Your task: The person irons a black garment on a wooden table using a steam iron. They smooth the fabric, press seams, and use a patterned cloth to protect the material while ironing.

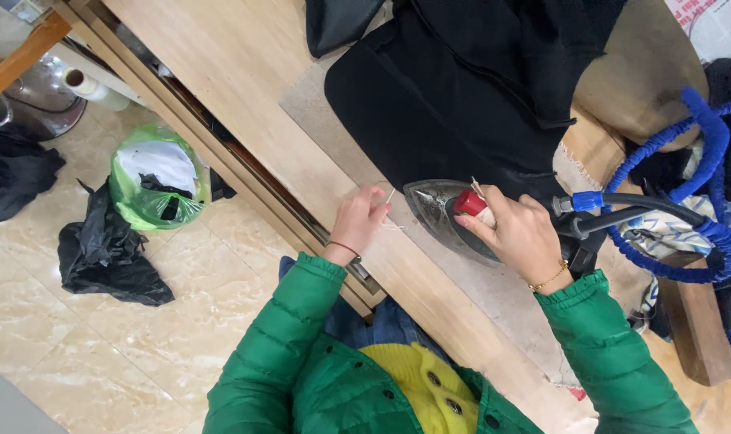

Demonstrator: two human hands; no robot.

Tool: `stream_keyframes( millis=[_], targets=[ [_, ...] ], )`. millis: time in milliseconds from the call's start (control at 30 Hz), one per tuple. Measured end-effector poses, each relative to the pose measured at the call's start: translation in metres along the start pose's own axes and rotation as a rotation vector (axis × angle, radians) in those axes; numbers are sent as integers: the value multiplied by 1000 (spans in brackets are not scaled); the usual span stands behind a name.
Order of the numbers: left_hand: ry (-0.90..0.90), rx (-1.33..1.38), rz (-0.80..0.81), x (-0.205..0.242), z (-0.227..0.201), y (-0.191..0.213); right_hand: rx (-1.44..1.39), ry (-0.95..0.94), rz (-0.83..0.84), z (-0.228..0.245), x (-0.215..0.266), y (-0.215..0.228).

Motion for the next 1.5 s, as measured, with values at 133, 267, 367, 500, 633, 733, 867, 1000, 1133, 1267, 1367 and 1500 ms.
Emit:
stream_keyframes(
  millis=[133, 267, 367, 500, 633, 733, 867, 1000, 1133, 1267, 1367, 1500],
  targets=[
    [-65, -111, 91, -2, 2, 18, -19, 3, 26, 1, -2, 2],
    [-57, 321, 10, 0, -5, 36, -5, -34, 37, 3, -2, 1],
    [-56, 864, 14, 5, -16, 31, 12, -39, 35, 1, -3, -2],
    [-31, 1154, 72, -4, 8, 11, 40, -31, 52, -1, -3, -4],
    [-137, 608, 7, -2, 4, 21, 37, -53, 57, -3, -1, -8],
    [-156, 216, -70, 8, -19, 32, 52, -26, 52, -3, -3, -6],
    [-220, 89, -117, 14, -28, 31, 63, -33, 61, -6, -1, -8],
    [-288, 20, -154, 19, -33, 30, 69, -34, 61, -5, 1, -9],
    [-351, -91, -202, 13, -20, 28, 50, -33, 71, -5, -1, -8],
    [-416, -322, -333, 7, -11, 25, -12, -49, 104, -8, -3, -5],
    [-431, -296, -351, 5, -5, 24, -201, -31, 143, -8, -21, 12],
    [-418, -277, -404, 7, -9, 27, -410, -38, 140, -20, -75, 21]
  ],
)
Point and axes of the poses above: each hand's wrist, its own x-axis away from the middle knuckle, its own y-axis out of the back of the hand, z = x × y, the point moved 1 cm from there along -x, towards the middle knuckle, and after that the axes turned 3 degrees about z, right-handed, at the moved point
